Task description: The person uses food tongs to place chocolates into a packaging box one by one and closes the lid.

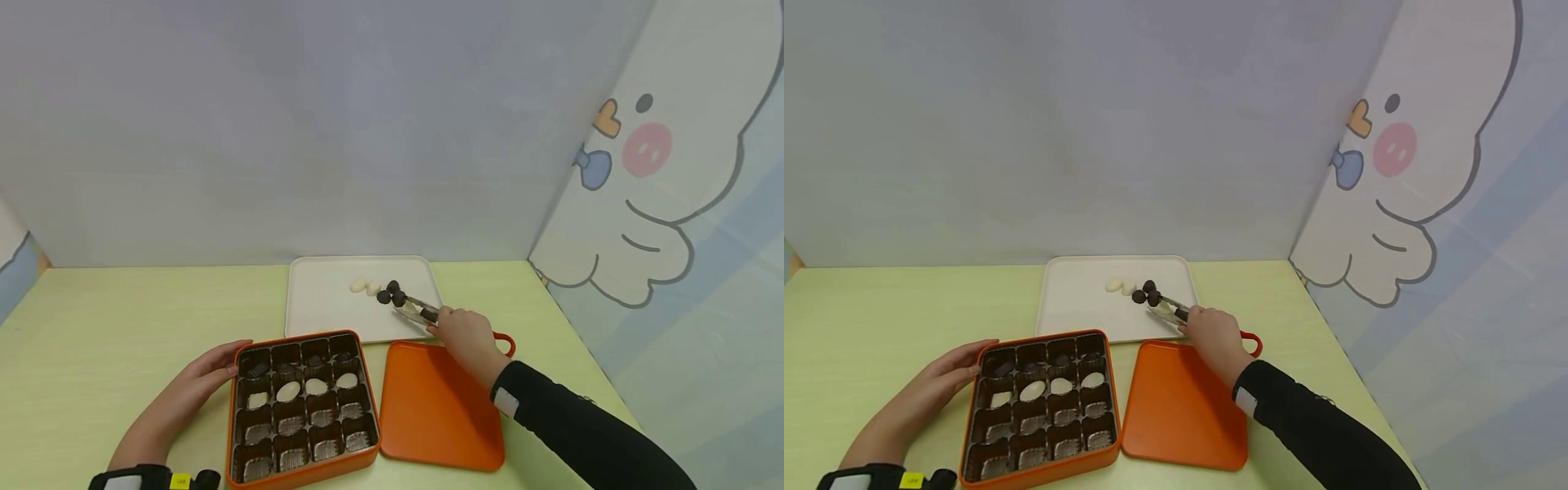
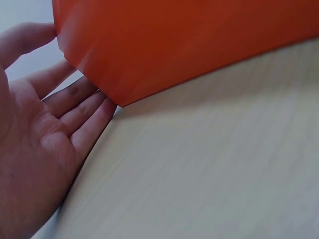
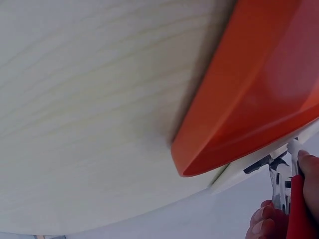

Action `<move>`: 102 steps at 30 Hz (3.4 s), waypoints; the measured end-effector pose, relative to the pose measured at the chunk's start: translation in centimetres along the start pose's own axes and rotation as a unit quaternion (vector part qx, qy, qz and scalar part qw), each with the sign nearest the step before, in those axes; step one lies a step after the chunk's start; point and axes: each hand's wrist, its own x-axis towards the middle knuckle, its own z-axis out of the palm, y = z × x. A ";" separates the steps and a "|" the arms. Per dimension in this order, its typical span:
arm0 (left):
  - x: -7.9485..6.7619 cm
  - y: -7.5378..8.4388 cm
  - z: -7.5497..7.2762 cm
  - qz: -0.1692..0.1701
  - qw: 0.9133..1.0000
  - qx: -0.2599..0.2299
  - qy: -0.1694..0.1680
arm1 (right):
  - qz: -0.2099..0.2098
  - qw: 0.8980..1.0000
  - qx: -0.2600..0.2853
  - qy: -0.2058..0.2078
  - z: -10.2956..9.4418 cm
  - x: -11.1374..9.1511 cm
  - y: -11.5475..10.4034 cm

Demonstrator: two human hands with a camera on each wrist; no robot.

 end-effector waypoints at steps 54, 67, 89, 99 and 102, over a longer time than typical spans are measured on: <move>0.0 0.1 0.0 -0.002 1.000 0.000 0.002 | 0.042 0.995 0.067 -0.055 -1.0 2.8 -2.7; 0.0 0.1 0.0 0.001 1.000 0.004 0.001 | -0.046 0.991 0.043 0.114 -5.1 0.5 -4.6; 0.0 0.2 0.1 0.005 1.000 0.003 0.000 | -0.202 0.962 0.013 0.181 -10.6 -5.0 -11.0; 0.1 0.0 0.1 0.006 1.000 0.005 0.009 | -0.256 0.944 0.016 0.207 -11.1 -5.9 -12.5; 0.1 0.0 0.1 0.007 1.000 0.006 0.009 | -0.268 0.941 0.022 0.207 -11.2 -5.9 -12.7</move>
